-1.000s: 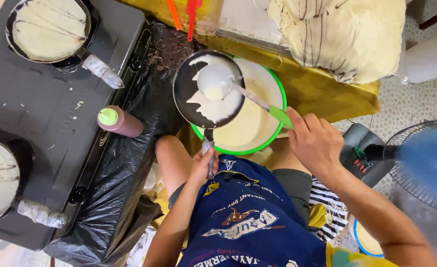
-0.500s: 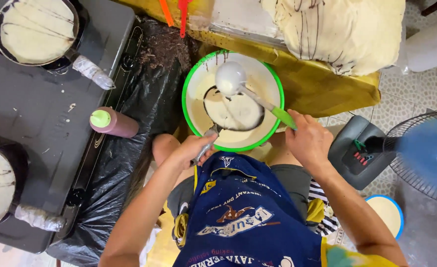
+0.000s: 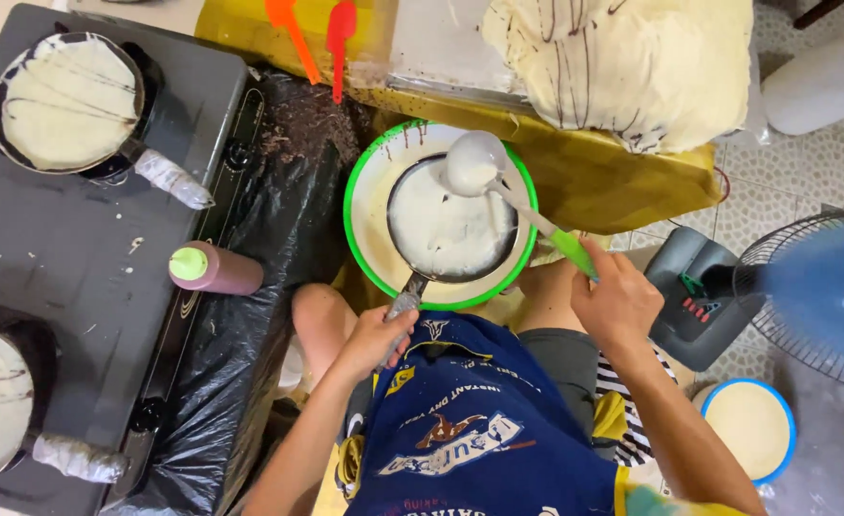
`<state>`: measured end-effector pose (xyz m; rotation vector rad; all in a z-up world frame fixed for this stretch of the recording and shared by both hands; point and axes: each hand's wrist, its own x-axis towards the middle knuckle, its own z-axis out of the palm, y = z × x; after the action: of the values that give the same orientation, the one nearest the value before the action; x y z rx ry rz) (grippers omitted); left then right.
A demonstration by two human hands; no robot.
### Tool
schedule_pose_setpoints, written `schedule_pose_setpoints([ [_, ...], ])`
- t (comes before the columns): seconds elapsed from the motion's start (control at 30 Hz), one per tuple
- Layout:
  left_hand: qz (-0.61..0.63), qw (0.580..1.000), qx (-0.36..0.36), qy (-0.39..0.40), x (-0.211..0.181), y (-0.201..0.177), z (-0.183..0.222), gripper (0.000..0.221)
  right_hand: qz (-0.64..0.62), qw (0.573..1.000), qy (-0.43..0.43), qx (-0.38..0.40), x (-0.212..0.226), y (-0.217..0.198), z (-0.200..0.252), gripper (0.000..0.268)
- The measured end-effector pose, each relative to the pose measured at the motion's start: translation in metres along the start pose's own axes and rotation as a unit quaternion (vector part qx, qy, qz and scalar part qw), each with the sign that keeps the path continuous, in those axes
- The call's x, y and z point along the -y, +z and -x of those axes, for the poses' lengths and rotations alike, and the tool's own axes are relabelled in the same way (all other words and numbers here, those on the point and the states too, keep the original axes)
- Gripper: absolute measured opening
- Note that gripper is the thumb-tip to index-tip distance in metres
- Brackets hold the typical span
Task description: Cooking thin crepes by dipping small pans into a bowl of batter and placing them on a gas stove.
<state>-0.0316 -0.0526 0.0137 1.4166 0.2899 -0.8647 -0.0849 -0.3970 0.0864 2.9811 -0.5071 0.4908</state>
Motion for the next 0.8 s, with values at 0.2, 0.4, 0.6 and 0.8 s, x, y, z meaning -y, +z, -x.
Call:
schedule_pose_setpoints([
  [0.2,0.046,0.999,0.028,0.01,0.011,0.007,-0.003,0.039,-0.04,0.999,-0.013,-0.032,0.013,-0.006,0.006,0.04],
  [0.4,0.015,1.0,-0.007,0.021,-0.003,-0.01,0.014,0.034,-0.095,0.989,0.089,0.07,-0.009,0.014,-0.003,0.042],
  [0.6,-0.559,0.794,-0.21,0.114,-0.022,-0.036,0.013,0.047,0.003,0.953,0.106,0.283,-0.035,0.072,0.003,0.05],
  [0.8,-0.73,0.468,-0.373,0.33,-0.013,-0.034,0.023,0.034,-0.012,0.919,0.008,0.394,0.041,0.027,0.003,0.06],
])
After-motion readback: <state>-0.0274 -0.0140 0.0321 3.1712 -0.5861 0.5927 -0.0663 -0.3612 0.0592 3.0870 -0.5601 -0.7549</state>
